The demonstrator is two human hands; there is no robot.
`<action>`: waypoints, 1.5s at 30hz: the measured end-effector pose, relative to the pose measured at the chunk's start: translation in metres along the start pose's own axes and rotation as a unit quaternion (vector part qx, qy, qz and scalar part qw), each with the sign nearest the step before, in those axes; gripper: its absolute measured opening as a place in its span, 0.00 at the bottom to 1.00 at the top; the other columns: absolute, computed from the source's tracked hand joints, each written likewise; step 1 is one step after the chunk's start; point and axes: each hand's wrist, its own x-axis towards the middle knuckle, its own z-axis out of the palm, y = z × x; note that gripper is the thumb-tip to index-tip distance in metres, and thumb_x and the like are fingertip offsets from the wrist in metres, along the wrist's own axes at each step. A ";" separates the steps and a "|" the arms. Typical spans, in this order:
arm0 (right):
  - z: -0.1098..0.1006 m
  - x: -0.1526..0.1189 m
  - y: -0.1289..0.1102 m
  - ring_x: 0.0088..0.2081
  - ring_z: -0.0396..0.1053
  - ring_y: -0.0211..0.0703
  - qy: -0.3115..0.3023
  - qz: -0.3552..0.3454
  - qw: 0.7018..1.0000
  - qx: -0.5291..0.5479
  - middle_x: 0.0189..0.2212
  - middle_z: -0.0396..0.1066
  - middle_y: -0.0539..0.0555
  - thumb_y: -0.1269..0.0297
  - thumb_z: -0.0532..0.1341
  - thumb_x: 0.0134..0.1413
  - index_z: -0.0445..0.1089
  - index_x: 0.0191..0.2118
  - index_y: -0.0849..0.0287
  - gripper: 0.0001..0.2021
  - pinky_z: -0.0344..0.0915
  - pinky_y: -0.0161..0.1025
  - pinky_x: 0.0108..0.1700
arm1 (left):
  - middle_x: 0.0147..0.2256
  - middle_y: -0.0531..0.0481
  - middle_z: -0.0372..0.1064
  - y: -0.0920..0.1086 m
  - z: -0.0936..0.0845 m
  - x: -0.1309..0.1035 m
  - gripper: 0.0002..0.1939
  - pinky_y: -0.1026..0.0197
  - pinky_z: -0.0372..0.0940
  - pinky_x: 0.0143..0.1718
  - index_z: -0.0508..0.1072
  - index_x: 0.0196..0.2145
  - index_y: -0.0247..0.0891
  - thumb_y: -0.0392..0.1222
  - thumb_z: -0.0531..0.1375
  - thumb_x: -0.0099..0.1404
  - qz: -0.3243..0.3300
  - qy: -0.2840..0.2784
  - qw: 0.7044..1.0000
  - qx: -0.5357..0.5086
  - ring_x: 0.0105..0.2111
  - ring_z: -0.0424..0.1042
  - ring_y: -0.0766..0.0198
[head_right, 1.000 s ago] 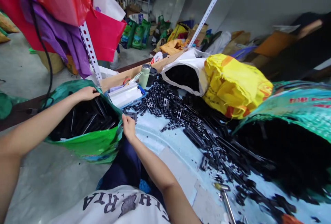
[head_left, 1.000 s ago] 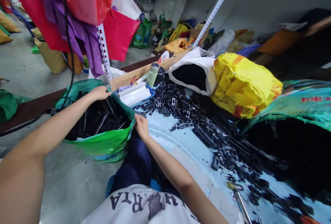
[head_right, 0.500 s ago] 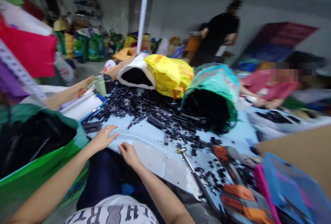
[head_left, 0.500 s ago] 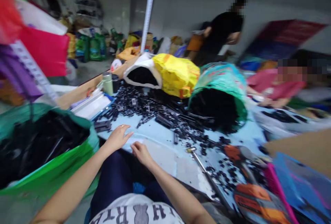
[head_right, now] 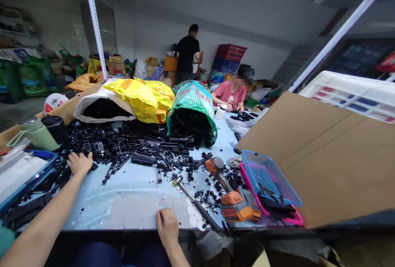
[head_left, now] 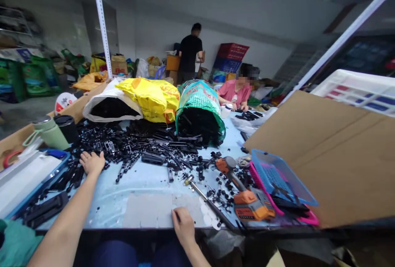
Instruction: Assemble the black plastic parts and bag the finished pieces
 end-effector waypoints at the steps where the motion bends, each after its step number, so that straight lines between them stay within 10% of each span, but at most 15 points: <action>1: 0.003 0.001 -0.002 0.32 0.68 0.50 0.006 0.003 1.000 -0.016 0.26 0.68 0.56 0.60 0.47 0.60 0.67 0.29 0.50 0.14 0.61 0.44 0.35 | 0.58 0.20 0.44 0.001 0.003 -0.006 0.29 0.42 0.44 0.57 0.61 0.50 0.17 0.48 0.46 0.63 0.012 0.004 1.000 0.008 0.61 0.41 0.39; 11: 0.000 0.047 -0.009 0.32 0.65 0.44 -0.046 -0.013 0.999 -0.011 0.26 0.68 0.55 0.61 0.49 0.59 0.67 0.28 0.57 0.14 0.60 0.38 0.36 | 0.47 0.31 0.64 -0.005 -0.028 -0.049 0.21 0.49 0.55 0.52 0.61 0.50 0.26 0.43 0.45 0.64 0.074 0.040 0.996 -0.041 0.53 0.58 0.48; 21: 0.022 0.302 -0.018 0.48 0.61 0.42 -0.129 -0.026 0.976 -0.175 0.45 0.67 0.57 0.66 0.53 0.57 0.64 0.47 0.61 0.12 0.56 0.34 0.49 | 0.38 0.42 0.70 -0.004 -0.023 -0.211 0.14 0.48 0.66 0.43 0.67 0.45 0.48 0.42 0.49 0.63 0.348 -0.019 0.910 -0.225 0.41 0.70 0.52; 28: 0.051 0.418 -0.008 0.48 0.63 0.47 -0.148 0.064 0.959 -0.233 0.46 0.65 0.68 0.72 0.52 0.56 0.62 0.49 0.69 0.15 0.57 0.39 0.47 | 0.38 0.43 0.72 -0.030 0.022 -0.243 0.19 0.47 0.69 0.40 0.67 0.48 0.52 0.38 0.51 0.60 0.370 0.043 0.912 -0.168 0.40 0.72 0.51; 37: 0.041 0.412 0.008 0.50 0.63 0.50 -0.161 0.081 0.952 -0.247 0.47 0.67 0.65 0.64 0.54 0.58 0.60 0.55 0.61 0.19 0.54 0.44 0.50 | 0.40 0.42 0.71 -0.025 0.019 -0.244 0.18 0.46 0.67 0.43 0.69 0.47 0.52 0.39 0.50 0.61 0.363 0.009 0.922 -0.133 0.42 0.71 0.51; 45: 0.002 0.319 -0.023 0.48 0.63 0.48 -0.094 -0.081 0.992 0.021 0.47 0.65 0.60 0.54 0.61 0.51 0.60 0.56 0.60 0.28 0.57 0.42 0.51 | 0.41 0.38 0.68 -0.004 -0.015 -0.238 0.16 0.49 0.62 0.42 0.69 0.47 0.35 0.42 0.51 0.64 0.357 -0.080 0.929 -0.054 0.42 0.67 0.51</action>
